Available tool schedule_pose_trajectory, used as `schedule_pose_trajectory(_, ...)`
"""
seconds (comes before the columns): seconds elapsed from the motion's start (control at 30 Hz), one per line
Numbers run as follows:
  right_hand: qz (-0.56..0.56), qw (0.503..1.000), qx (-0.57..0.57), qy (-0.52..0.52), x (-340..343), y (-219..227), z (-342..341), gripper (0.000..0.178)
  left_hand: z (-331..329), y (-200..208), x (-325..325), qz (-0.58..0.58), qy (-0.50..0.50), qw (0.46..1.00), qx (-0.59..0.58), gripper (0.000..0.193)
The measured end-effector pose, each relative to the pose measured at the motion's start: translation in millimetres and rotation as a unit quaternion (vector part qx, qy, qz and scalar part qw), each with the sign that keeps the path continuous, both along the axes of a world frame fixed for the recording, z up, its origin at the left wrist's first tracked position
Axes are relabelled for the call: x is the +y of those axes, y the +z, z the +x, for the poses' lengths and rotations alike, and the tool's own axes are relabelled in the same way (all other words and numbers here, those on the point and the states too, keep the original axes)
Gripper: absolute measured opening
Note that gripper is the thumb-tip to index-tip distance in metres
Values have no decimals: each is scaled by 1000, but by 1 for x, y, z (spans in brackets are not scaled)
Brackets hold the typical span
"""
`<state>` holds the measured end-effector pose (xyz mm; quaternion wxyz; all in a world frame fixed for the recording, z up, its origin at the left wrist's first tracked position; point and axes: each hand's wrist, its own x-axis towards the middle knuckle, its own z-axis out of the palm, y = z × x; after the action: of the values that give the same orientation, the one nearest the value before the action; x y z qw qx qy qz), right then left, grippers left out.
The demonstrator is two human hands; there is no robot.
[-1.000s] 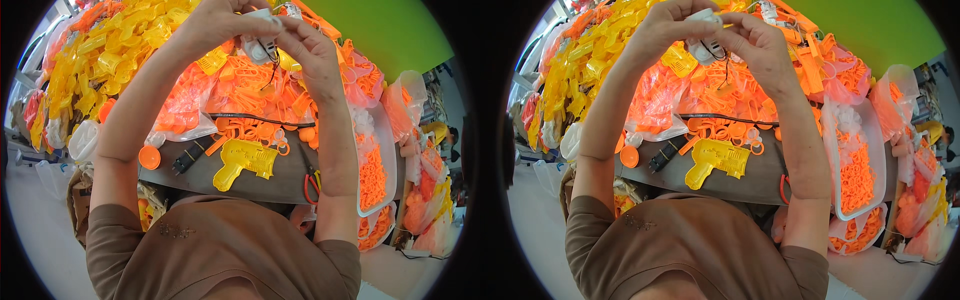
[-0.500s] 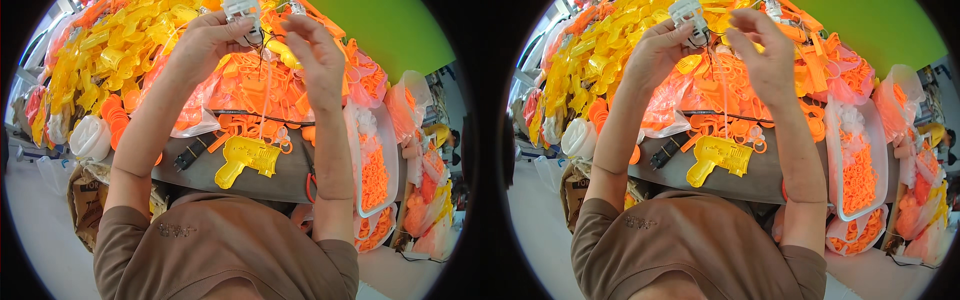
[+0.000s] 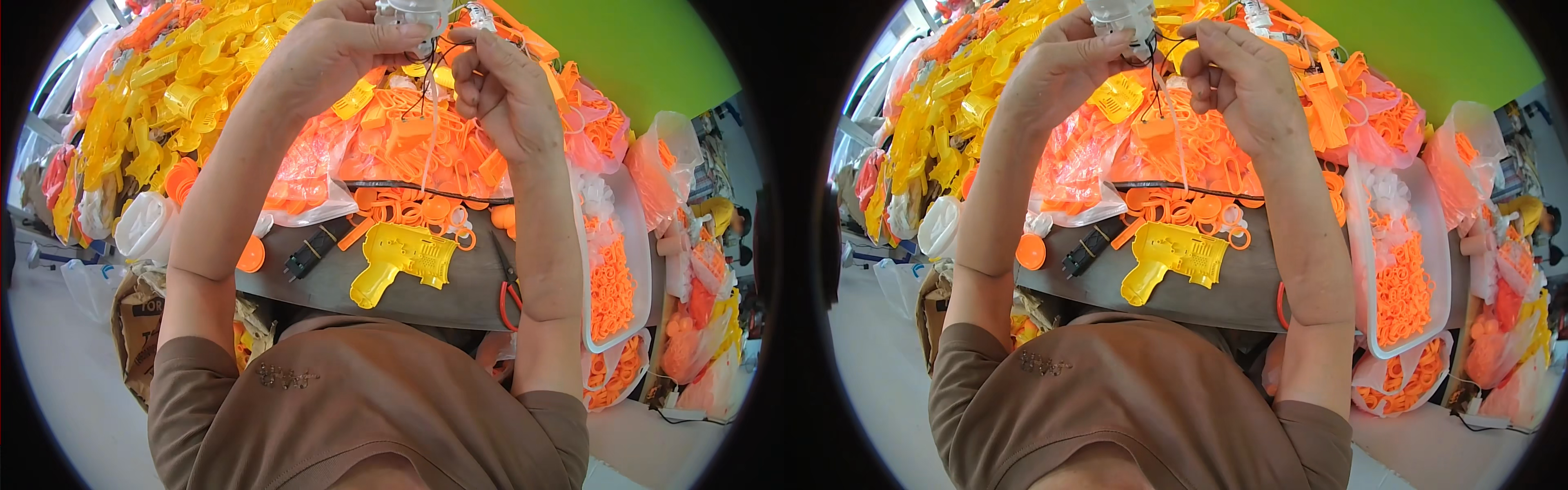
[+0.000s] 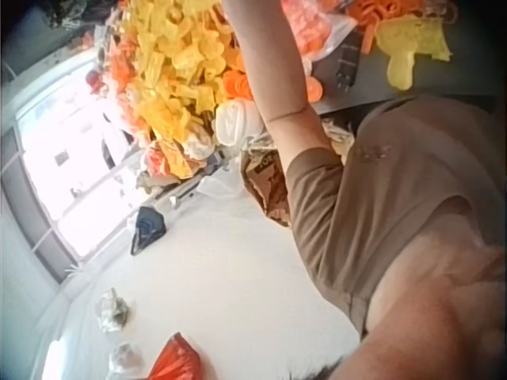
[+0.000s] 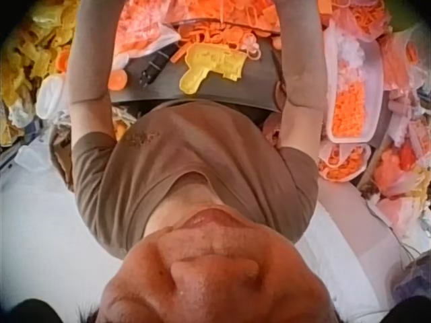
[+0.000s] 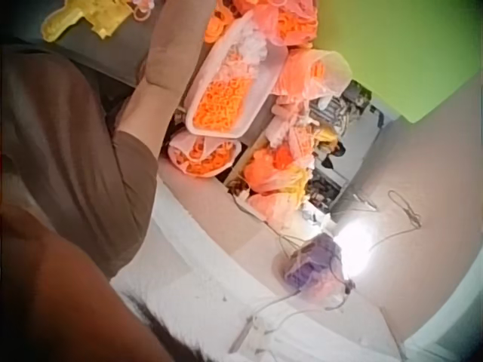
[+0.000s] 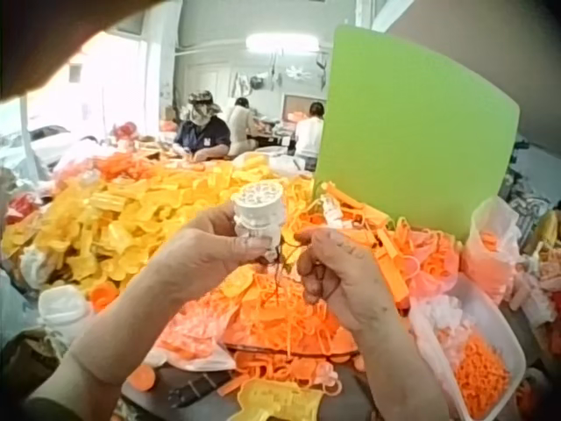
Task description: Assembling various components of a yellow plastic toy gun using a hot glue gun at a factory workbench.
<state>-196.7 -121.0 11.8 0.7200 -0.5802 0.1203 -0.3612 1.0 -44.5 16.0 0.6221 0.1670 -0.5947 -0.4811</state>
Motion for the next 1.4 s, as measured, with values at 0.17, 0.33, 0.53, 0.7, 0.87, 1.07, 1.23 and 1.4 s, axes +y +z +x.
schedule_pose_trajectory(0.17,-21,998,-53,25,-9,10,3,22,-5,19,4,131,31,988,72,37)
schedule_pose_trajectory(0.33,-89,996,18,2,-15,15,-2,20,-14,25,11,114,66,990,49,46)
schedule_pose_trajectory(0.53,-113,991,68,0,-20,18,-11,19,-8,23,8,62,-6,998,16,55)
schedule_pose_trajectory(0.7,-134,987,86,-2,-27,17,-13,19,-9,30,3,51,25,996,-65,50)
schedule_pose_trajectory(0.87,-133,987,94,-3,-31,23,-19,20,-8,44,-3,40,109,969,-218,43)
schedule_pose_trajectory(1.07,-157,979,125,-23,-37,24,-17,21,-7,58,-10,97,216,885,-401,37)
schedule_pose_trajectory(1.23,-34,996,49,-60,-16,19,3,20,-16,81,-23,20,305,719,-624,33)
schedule_pose_trajectory(1.4,102,990,-1,-99,-2,8,39,30,-12,84,-11,-23,353,626,-695,36)
